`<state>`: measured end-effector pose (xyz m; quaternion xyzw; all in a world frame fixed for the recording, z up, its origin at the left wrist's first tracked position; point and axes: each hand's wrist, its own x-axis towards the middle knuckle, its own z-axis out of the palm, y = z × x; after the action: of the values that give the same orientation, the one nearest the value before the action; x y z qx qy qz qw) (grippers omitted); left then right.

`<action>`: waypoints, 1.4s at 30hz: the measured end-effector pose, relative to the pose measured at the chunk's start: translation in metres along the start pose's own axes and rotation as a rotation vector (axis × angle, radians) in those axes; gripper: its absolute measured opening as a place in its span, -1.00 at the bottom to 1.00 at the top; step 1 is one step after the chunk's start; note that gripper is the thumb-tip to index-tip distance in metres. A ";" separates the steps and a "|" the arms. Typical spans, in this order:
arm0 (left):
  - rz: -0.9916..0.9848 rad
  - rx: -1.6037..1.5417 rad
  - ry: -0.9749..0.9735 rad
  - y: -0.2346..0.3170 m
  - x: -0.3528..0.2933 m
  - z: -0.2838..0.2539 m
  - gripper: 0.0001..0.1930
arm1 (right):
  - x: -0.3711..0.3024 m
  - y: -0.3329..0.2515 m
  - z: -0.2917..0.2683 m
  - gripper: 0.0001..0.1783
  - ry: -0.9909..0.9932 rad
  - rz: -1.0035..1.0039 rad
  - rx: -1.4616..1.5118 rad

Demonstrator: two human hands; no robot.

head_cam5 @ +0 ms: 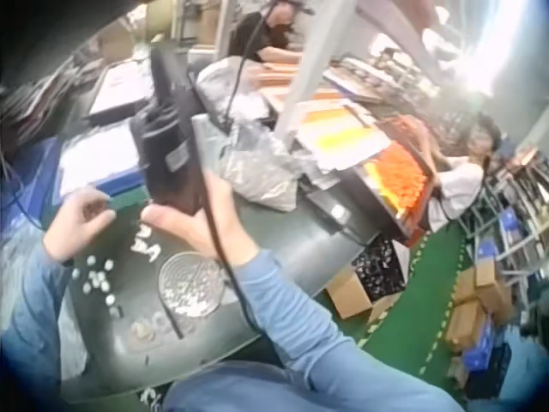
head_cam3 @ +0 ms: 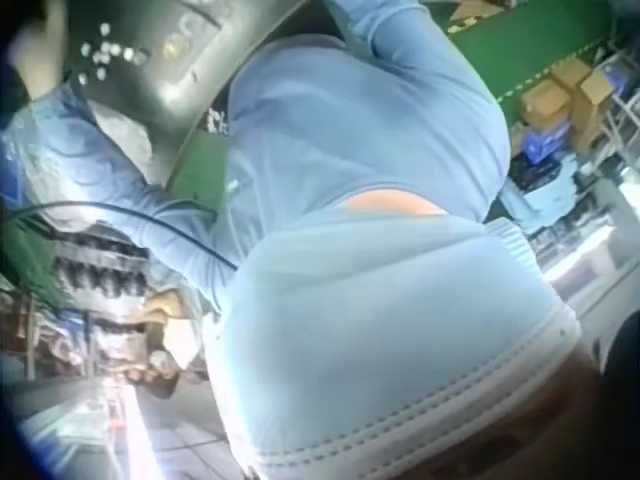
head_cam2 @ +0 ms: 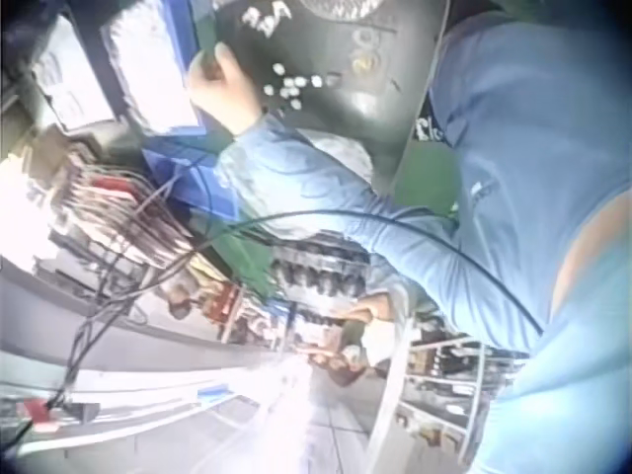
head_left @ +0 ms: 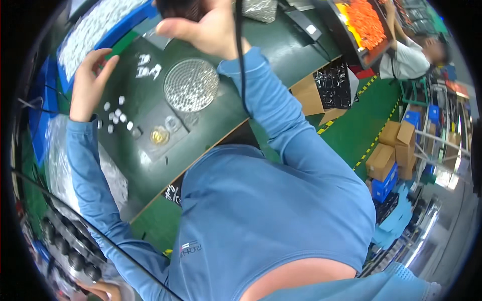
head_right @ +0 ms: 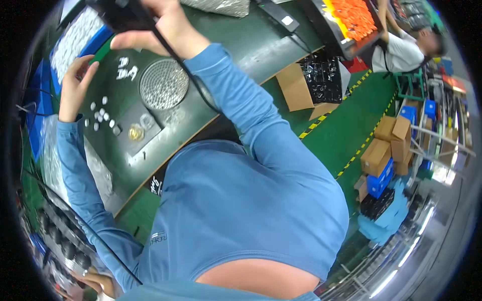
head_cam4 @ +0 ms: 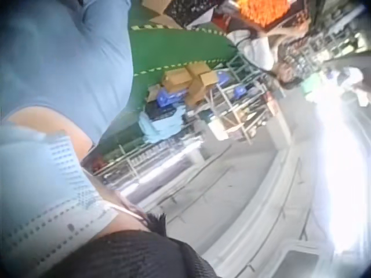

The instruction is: Assembling small plastic components using a handheld electric screwdriver at a factory workbench.

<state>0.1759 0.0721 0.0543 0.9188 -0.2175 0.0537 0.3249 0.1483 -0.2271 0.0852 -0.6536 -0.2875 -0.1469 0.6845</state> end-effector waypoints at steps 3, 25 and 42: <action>-0.051 0.069 -0.029 0.012 -0.034 0.012 -0.54 | -0.009 0.007 0.006 -0.46 -0.034 0.101 0.139; 0.348 0.534 0.036 0.020 -0.017 0.089 -0.68 | 0.001 -0.062 0.036 -0.59 0.157 0.493 -0.338; -0.115 0.092 0.492 -0.070 0.059 -0.013 -0.55 | -0.014 0.009 0.004 -0.28 -0.108 0.082 -0.007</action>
<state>0.2603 0.1074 0.0389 0.9027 -0.0767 0.2671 0.3285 0.1416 -0.2247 0.0696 -0.6740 -0.2965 -0.0844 0.6713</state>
